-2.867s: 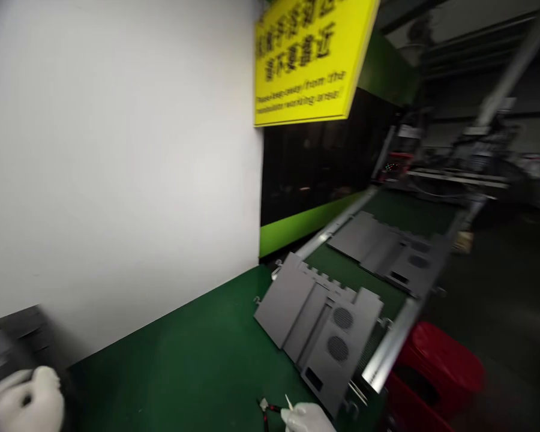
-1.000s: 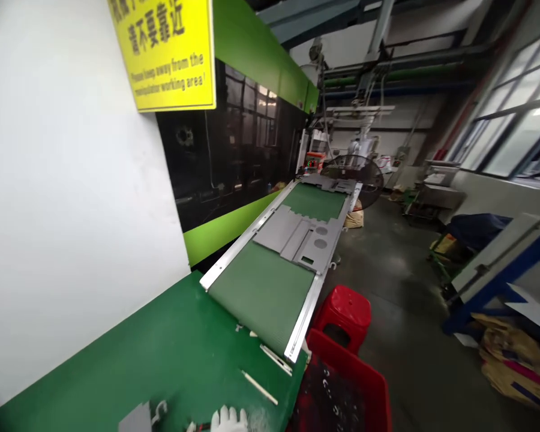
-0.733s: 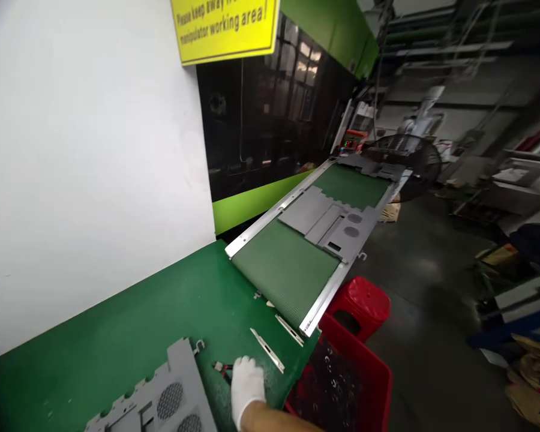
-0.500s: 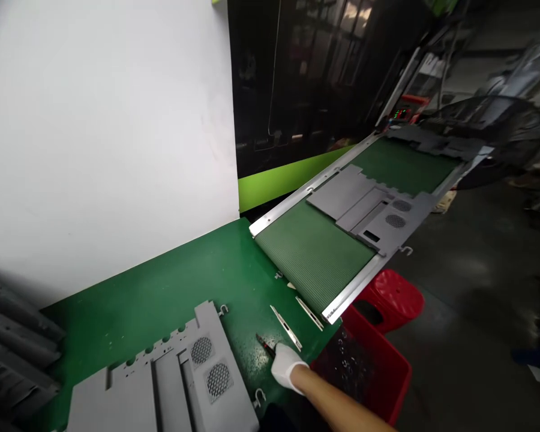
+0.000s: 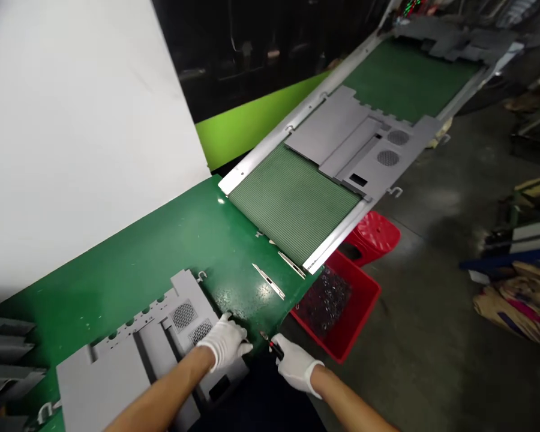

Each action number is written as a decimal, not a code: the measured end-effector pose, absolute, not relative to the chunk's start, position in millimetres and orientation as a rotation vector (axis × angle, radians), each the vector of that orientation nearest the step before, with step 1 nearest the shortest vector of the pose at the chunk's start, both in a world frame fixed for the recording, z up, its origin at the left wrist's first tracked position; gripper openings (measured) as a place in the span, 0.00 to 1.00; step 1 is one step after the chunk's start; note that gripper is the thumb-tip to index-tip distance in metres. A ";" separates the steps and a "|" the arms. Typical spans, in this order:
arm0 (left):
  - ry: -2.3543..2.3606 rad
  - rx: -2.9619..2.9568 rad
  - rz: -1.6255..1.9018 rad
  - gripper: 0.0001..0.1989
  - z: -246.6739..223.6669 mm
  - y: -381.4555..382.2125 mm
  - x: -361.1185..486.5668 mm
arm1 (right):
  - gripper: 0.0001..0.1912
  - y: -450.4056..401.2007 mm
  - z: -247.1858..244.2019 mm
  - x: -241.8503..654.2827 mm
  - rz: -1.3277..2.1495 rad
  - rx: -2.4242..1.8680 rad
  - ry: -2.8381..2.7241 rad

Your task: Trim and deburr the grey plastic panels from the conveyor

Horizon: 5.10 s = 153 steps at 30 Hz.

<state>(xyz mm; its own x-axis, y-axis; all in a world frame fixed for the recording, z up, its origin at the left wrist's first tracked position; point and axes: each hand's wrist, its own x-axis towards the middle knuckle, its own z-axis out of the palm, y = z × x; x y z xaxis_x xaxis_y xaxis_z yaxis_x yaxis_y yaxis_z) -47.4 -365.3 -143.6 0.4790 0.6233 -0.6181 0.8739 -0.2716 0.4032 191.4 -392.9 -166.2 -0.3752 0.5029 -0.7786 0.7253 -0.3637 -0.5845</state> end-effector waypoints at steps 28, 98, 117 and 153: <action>1.138 1.613 -0.640 0.22 -175.2 -307.2 -36.3 | 0.08 -409.8 -190.8 173.9 -1.412 1.447 2.023; 1.053 1.434 -0.412 0.25 -215.2 -298.6 -50.9 | 0.12 -389.0 -187.4 152.2 -1.075 1.455 2.008; 1.087 1.386 0.162 0.23 -134.0 -270.5 40.4 | 0.18 -391.2 -177.8 197.8 -1.205 1.770 1.807; 1.797 1.196 -0.156 0.26 -174.2 -219.4 -216.3 | 0.42 -255.7 -195.8 -24.5 -1.476 1.302 2.004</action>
<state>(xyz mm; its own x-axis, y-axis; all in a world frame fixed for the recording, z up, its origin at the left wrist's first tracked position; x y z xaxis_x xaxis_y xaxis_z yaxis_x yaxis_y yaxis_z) -216.3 -219.4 -174.2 -0.0829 0.6557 -0.7505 0.7749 0.5160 0.3652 -24.5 -255.7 -195.8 -0.5272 0.4714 -0.7070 0.8149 0.0448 -0.5778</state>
